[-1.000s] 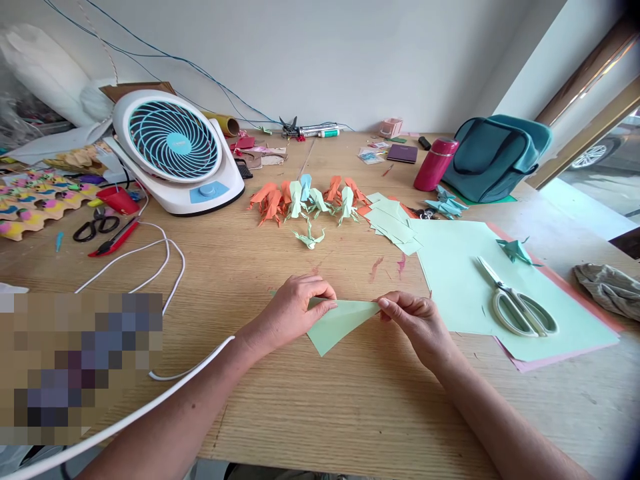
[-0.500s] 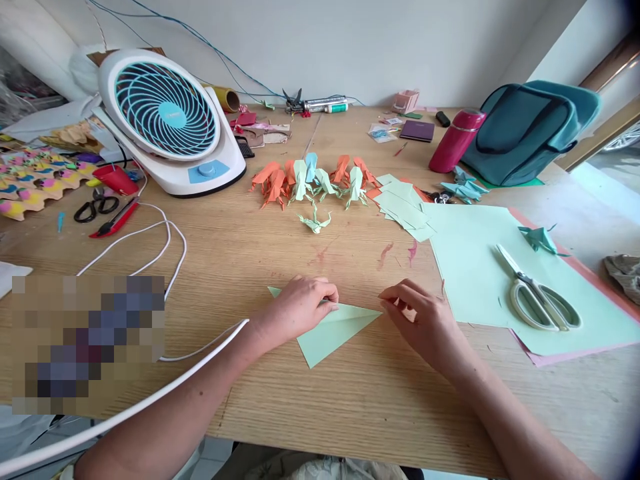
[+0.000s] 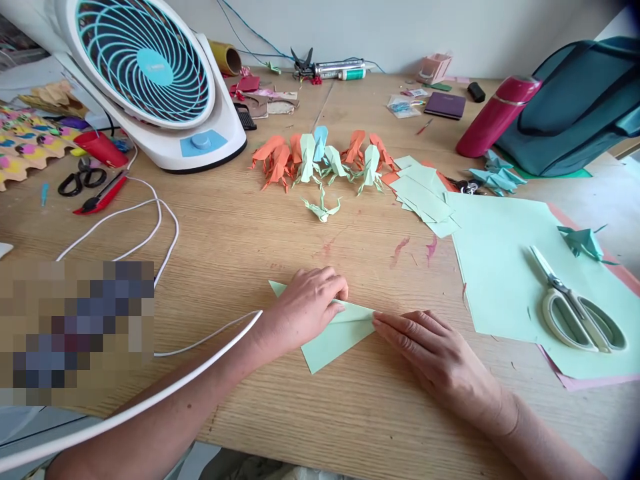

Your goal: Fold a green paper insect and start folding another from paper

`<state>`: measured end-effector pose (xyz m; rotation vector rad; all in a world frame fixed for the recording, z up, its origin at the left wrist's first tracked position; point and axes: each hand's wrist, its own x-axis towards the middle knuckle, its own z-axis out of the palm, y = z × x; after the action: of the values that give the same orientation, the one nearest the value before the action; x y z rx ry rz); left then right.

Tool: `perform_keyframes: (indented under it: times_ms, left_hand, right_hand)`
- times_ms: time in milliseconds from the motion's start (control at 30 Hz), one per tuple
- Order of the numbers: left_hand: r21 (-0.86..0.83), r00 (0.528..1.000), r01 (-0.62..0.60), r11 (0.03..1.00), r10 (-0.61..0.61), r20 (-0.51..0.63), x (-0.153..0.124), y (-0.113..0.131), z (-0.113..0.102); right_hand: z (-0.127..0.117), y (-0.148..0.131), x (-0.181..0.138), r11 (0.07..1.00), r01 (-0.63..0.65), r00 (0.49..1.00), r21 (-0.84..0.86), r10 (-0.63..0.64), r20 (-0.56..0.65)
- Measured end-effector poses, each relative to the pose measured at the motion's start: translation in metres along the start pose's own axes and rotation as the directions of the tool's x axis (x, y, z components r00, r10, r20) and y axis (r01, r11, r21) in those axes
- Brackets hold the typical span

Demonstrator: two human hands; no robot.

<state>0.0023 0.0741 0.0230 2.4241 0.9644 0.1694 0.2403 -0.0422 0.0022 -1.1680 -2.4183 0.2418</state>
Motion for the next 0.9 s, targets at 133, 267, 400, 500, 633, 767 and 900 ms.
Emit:
perform_keyframes:
  times_ms: [133, 267, 400, 500, 633, 767, 900]
  left_hand:
    - [0.058, 0.997, -0.043, 0.997, 0.047, -0.061, 0.000, 0.000, 0.003]
    - [0.158, 0.973, -0.158, 0.975, 0.181, -0.144, -0.005, 0.000, 0.007]
    - [0.345, 0.902, -0.349, 0.871, 0.413, -0.129, -0.018, 0.000, 0.012]
    - [0.454, 0.866, -0.389, 0.802, 0.486, -0.117, -0.029, 0.002, 0.016]
    - [0.532, 0.848, -0.384, 0.754, 0.516, -0.121, -0.039, 0.005, 0.020]
    - [0.566, 0.865, -0.354, 0.745, 0.491, -0.105, -0.045, 0.009, 0.024]
    - [0.587, 0.863, -0.346, 0.732, 0.494, -0.107, -0.047, 0.011, 0.028]
  right_hand:
    - [0.002, 0.002, 0.000, 0.998, 0.005, 0.999, -0.056, -0.004, 0.032]
    - [0.005, 0.003, 0.003, 0.999, -0.026, 0.998, -0.046, 0.028, 0.051]
    - [0.007, 0.005, 0.005, 0.999, -0.040, 0.997, -0.028, 0.042, 0.064]
    - [0.009, 0.006, 0.007, 0.999, -0.031, 0.998, -0.016, 0.032, 0.063]
    - [0.010, 0.006, 0.007, 1.000, -0.027, 0.998, -0.009, 0.028, 0.059]
    - [0.010, 0.006, 0.008, 1.000, -0.018, 0.999, -0.009, 0.019, 0.032]
    - [0.010, 0.004, 0.009, 0.999, -0.029, 0.999, -0.026, 0.029, 0.018]
